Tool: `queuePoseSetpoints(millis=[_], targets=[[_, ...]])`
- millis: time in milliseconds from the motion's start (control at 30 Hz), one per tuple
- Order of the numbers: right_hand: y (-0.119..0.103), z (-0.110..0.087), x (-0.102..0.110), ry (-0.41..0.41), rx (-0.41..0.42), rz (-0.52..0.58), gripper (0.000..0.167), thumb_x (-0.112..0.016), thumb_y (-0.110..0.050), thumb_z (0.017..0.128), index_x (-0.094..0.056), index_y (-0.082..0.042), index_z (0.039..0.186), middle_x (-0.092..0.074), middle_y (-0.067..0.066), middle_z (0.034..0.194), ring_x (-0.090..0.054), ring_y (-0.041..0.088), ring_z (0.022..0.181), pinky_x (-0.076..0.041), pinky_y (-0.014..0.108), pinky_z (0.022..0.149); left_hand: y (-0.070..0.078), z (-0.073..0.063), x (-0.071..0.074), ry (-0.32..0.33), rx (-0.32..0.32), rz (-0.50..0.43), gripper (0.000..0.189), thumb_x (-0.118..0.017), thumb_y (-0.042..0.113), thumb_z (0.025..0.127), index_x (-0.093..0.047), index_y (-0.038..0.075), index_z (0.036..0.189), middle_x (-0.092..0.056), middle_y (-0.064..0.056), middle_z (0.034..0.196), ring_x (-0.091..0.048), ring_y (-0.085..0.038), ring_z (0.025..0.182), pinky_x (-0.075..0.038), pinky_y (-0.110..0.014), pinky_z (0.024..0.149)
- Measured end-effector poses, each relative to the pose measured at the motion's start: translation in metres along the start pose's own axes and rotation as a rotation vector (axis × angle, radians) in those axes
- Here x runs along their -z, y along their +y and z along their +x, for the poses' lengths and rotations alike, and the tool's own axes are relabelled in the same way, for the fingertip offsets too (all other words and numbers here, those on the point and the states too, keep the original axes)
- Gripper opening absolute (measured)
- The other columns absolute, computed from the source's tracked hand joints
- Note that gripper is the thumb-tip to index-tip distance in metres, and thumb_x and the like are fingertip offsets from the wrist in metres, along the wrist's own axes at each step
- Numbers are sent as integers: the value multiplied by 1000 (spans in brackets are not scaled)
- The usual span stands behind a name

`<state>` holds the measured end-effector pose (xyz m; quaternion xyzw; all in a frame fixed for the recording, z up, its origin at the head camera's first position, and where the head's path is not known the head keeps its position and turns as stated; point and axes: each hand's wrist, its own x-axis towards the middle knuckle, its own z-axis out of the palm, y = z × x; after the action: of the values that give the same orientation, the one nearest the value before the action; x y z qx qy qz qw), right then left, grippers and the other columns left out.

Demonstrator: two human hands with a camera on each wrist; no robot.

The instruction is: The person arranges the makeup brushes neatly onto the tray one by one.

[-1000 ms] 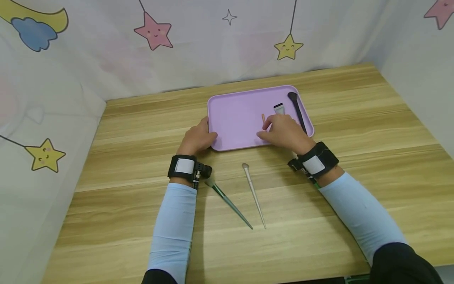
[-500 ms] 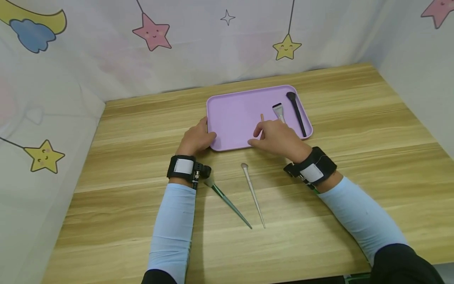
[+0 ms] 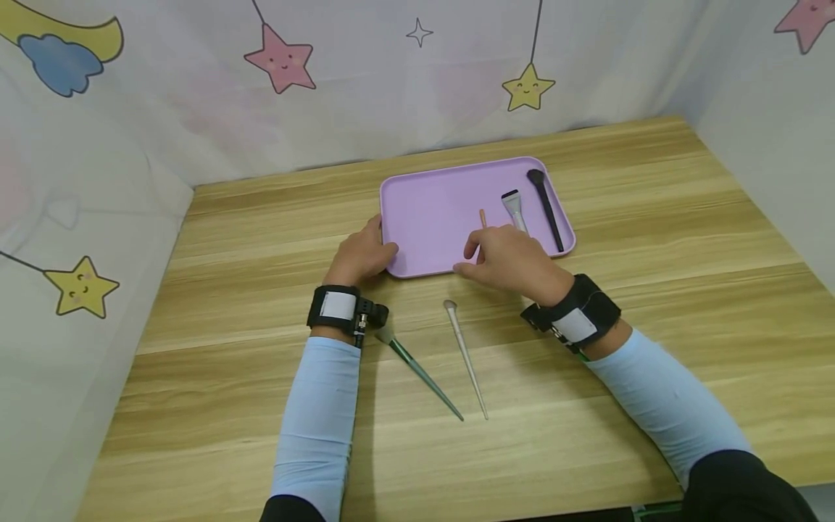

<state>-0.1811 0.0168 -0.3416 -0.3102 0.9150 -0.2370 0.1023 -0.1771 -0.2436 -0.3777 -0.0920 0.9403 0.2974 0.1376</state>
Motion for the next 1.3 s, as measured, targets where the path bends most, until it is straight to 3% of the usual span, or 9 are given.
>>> queuePoseSetpoints(millis=[233, 500, 833, 1100, 1300], targets=[[-4, -3, 1, -58, 9, -8, 29, -75, -33, 90, -74, -6, 98, -67, 2, 76, -59, 17, 64, -47, 35, 56, 0, 0, -1, -9, 6, -9, 79, -48, 29, 94, -14, 8, 163, -51, -20, 137, -58, -29, 76, -42, -39, 70], [-7, -6, 1, -85, 24, -17, 28, -75, -33, 90, -75, -6, 97, -64, 1, 71, -54, 15, 60, -44, 32, 52, 0, 1, -2, -9, 3, -26, 79, -48, 29, 94, -14, 9, 163, -53, -18, 133, -56, -26, 67, -43, -38, 67], [-13, -10, 2, -150, -1, -40, 29, -74, -36, 91, -76, -8, 97, -65, 1, 75, -56, 17, 63, -44, 33, 53, 1, -1, 0, -13, 4, -23, 78, -48, 29, 95, -14, 8, 163, -52, -19, 135, -57, -26, 68, -43, -38, 68], [-14, -11, 2, -203, -23, -59, 29, -74, -38, 90, -74, -10, 93, -62, 2, 74, -55, 19, 63, -41, 33, 52, 2, -1, 0, -12, 6, -9, 79, -48, 29, 95, -14, 6, 162, -48, -20, 142, -56, -34, 97, -42, -41, 80], [-16, -13, 3, -224, -9, -68, 28, -74, -38, 90, -74, -9, 91, -60, 1, 70, -53, 18, 61, -40, 31, 50, 2, 0, 0, -16, 7, -5, 79, -48, 29, 95, -14, 6, 162, -46, -20, 146, -52, -36, 109, -41, -42, 85]])
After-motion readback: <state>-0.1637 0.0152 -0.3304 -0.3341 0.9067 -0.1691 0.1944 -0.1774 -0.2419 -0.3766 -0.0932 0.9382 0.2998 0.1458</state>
